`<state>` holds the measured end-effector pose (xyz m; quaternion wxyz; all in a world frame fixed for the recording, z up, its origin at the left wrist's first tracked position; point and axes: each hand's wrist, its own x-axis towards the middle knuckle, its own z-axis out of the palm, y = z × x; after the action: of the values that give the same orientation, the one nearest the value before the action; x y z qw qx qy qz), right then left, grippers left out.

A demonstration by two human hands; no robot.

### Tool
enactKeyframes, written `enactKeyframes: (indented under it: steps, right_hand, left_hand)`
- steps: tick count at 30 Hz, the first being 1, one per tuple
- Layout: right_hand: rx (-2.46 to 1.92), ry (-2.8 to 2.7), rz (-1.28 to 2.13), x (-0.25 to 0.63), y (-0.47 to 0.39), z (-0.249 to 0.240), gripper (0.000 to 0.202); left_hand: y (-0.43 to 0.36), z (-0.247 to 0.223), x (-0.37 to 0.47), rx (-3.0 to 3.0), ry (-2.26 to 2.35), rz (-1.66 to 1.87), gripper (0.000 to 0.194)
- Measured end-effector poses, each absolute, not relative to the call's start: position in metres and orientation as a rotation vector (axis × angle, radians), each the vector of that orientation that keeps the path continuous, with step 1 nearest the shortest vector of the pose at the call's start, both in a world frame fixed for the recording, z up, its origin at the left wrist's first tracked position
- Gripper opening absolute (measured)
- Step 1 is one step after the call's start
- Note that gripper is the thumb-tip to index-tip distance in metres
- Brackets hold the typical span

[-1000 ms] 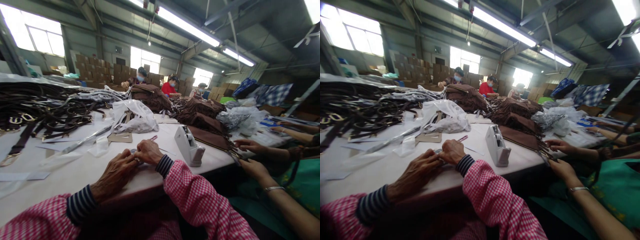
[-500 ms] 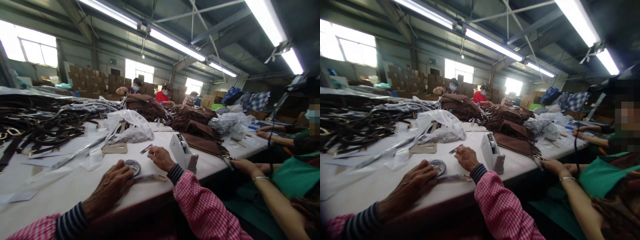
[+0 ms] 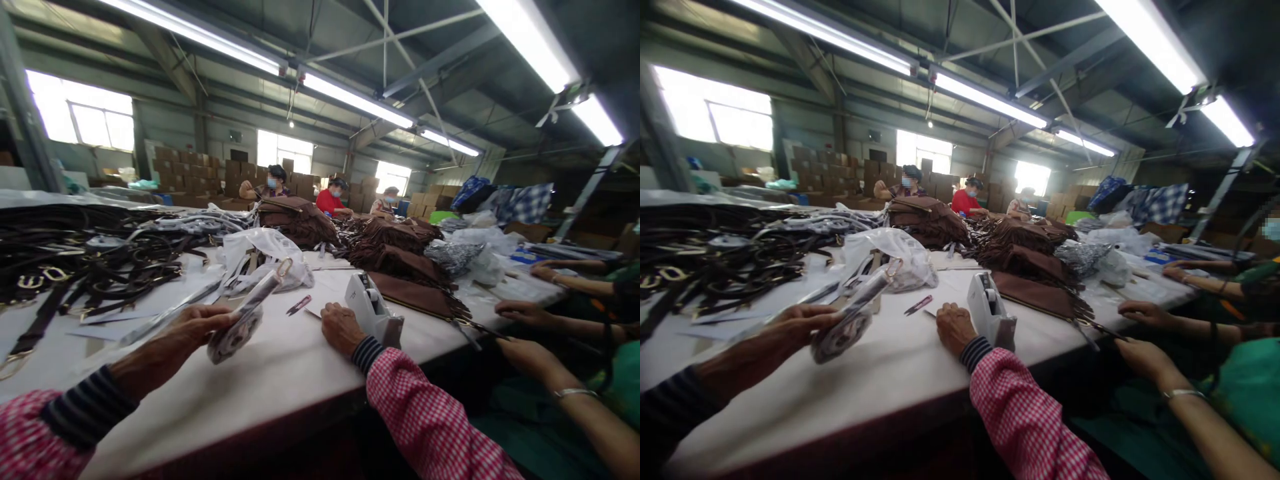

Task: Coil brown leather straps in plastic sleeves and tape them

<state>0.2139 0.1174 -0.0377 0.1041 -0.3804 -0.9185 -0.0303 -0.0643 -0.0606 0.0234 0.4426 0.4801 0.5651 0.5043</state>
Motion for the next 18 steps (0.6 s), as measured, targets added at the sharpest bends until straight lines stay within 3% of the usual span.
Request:
enactKeyframes:
  steps: [8, 18]
  right_hand:
    - [-1.216, -2.401, 0.261, 0.211, 0.101, -0.024, 0.02]
    - [-0.895, -1.947, 1.225, 0.203, 0.023, -0.013, 0.018]
  left_hand:
    - [-0.054, -0.003, -0.047, 1.043, 1.247, 1.341, 0.038]
    - [-0.053, 0.007, -0.03, 1.074, 1.126, 1.277, 0.03]
